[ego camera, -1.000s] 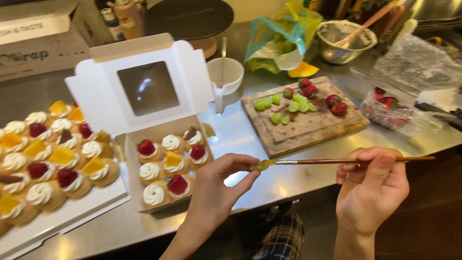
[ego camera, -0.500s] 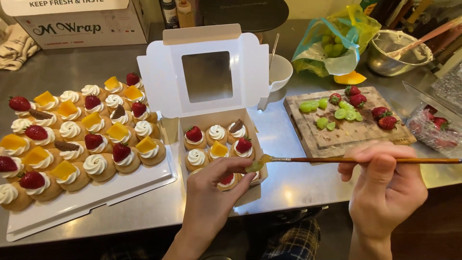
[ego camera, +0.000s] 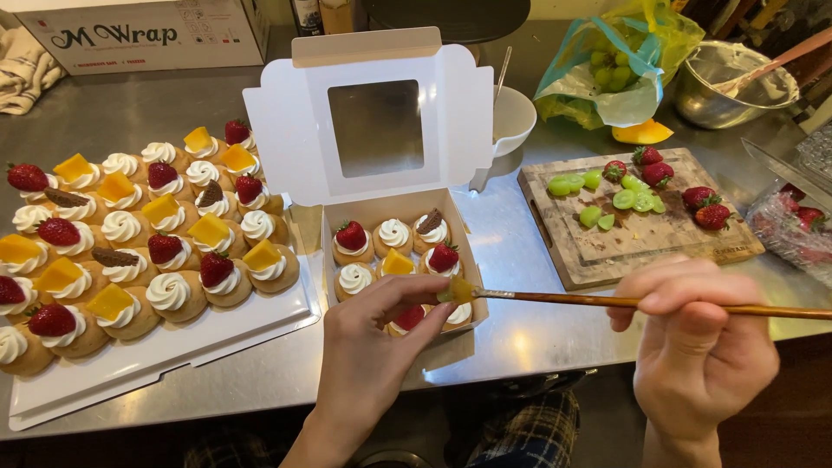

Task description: Decorating small cream-topped pastries by placing grapes on them and applying a glaze with a brush.

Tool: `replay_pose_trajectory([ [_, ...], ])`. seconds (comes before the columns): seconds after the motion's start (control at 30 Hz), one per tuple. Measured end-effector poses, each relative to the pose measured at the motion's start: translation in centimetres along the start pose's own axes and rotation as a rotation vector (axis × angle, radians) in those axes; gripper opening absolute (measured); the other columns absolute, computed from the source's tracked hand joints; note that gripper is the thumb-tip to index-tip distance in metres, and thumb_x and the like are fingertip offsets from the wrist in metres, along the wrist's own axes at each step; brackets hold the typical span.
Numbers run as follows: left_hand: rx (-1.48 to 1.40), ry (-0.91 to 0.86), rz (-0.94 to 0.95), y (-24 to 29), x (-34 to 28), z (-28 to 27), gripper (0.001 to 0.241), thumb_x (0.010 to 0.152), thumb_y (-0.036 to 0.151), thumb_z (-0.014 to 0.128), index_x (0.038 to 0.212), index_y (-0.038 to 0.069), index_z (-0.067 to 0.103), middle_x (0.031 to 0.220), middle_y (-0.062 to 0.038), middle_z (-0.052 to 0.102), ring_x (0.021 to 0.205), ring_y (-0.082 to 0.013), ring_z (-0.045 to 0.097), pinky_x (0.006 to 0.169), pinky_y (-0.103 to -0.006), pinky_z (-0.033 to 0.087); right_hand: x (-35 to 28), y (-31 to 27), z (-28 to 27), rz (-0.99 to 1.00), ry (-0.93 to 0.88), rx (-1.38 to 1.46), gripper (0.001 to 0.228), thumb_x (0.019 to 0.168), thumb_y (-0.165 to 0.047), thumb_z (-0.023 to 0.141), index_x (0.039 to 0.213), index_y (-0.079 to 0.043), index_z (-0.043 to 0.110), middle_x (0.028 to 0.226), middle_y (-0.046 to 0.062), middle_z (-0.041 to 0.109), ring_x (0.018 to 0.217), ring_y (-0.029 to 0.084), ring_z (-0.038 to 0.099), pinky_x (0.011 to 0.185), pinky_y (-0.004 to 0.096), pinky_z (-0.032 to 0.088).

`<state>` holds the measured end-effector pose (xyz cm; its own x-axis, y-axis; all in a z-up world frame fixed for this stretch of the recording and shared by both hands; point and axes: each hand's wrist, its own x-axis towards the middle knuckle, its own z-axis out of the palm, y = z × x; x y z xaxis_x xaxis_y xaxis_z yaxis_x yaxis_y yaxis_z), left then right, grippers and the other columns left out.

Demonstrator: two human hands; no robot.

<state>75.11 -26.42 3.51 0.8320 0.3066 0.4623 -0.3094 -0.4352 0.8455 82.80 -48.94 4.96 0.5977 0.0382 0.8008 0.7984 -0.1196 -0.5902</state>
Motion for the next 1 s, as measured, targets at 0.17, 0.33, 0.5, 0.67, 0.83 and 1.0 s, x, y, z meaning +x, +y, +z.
replay_pose_trajectory([
  [0.17, -0.083, -0.013, -0.065, 0.4, 0.4, -0.1, 0.021, 0.081, 0.007, 0.082, 0.102, 0.008, 0.080, 0.098, -0.004, 0.082, 0.085, -0.0107, 0.080, 0.084, -0.0210, 0.067, 0.6, 0.4, -0.6, -0.069, -0.166, -0.066, 0.035, 0.114, -0.026, 0.034, 0.096, -0.001, 0.048, 0.077, 0.017, 0.055, 0.062, 0.022, 0.056, 0.064, 0.030, 0.047],
  [0.33, -0.049, -0.037, -0.098, 0.4, 0.9, 0.2, 0.021, 0.080, 0.009, 0.083, 0.101, 0.010, 0.081, 0.095, -0.003, 0.083, 0.083, -0.0089, 0.080, 0.079, -0.0193, 0.066, 0.7, 0.9, -1.1, -0.048, -0.138, -0.055, 0.036, 0.116, -0.027, 0.032, 0.096, 0.000, 0.046, 0.081, 0.019, 0.055, 0.063, 0.022, 0.054, 0.060, 0.030, 0.048],
  [0.5, -0.033, -0.042, -0.092, 0.3, 1.1, 0.6, 0.020, 0.080, 0.009, 0.084, 0.100, 0.009, 0.080, 0.094, -0.004, 0.082, 0.084, -0.0100, 0.081, 0.080, -0.0195, 0.066, 1.2, 1.0, -1.2, -0.043, -0.232, -0.041, 0.036, 0.114, -0.025, 0.030, 0.093, -0.002, 0.048, 0.079, 0.017, 0.057, 0.063, 0.021, 0.056, 0.064, 0.030, 0.049],
  [0.67, 0.011, -0.049, -0.060, 0.3, 1.4, 0.8, 0.022, 0.080, 0.010, 0.084, 0.101, 0.010, 0.081, 0.095, -0.002, 0.084, 0.085, -0.0081, 0.080, 0.076, -0.0181, 0.065, 0.6, 2.7, -1.5, 0.115, -0.037, 0.043, 0.035, 0.119, -0.022, 0.034, 0.100, 0.004, 0.048, 0.093, 0.020, 0.051, 0.079, 0.027, 0.052, 0.060, 0.032, 0.053],
  [0.83, 0.048, -0.037, -0.015, 0.0, 1.8, 1.5, 0.022, 0.080, 0.007, 0.083, 0.102, 0.011, 0.080, 0.096, -0.002, 0.083, 0.085, -0.0081, 0.080, 0.078, -0.0179, 0.066, 0.8, 2.3, -0.7, 0.216, -0.087, 0.132, 0.032, 0.116, -0.021, 0.039, 0.100, 0.003, 0.053, 0.091, 0.018, 0.058, 0.068, 0.025, 0.059, 0.061, 0.030, 0.053],
  [1.0, 0.050, -0.022, -0.013, -0.1, 2.1, 1.5, 0.021, 0.080, 0.008, 0.084, 0.100, 0.009, 0.080, 0.095, -0.004, 0.083, 0.084, -0.0095, 0.080, 0.085, -0.0201, 0.067, 0.8, 3.1, -0.8, 0.215, -0.076, 0.004, 0.033, 0.117, -0.019, 0.038, 0.100, 0.004, 0.054, 0.096, 0.019, 0.057, 0.071, 0.025, 0.060, 0.063, 0.031, 0.053],
])
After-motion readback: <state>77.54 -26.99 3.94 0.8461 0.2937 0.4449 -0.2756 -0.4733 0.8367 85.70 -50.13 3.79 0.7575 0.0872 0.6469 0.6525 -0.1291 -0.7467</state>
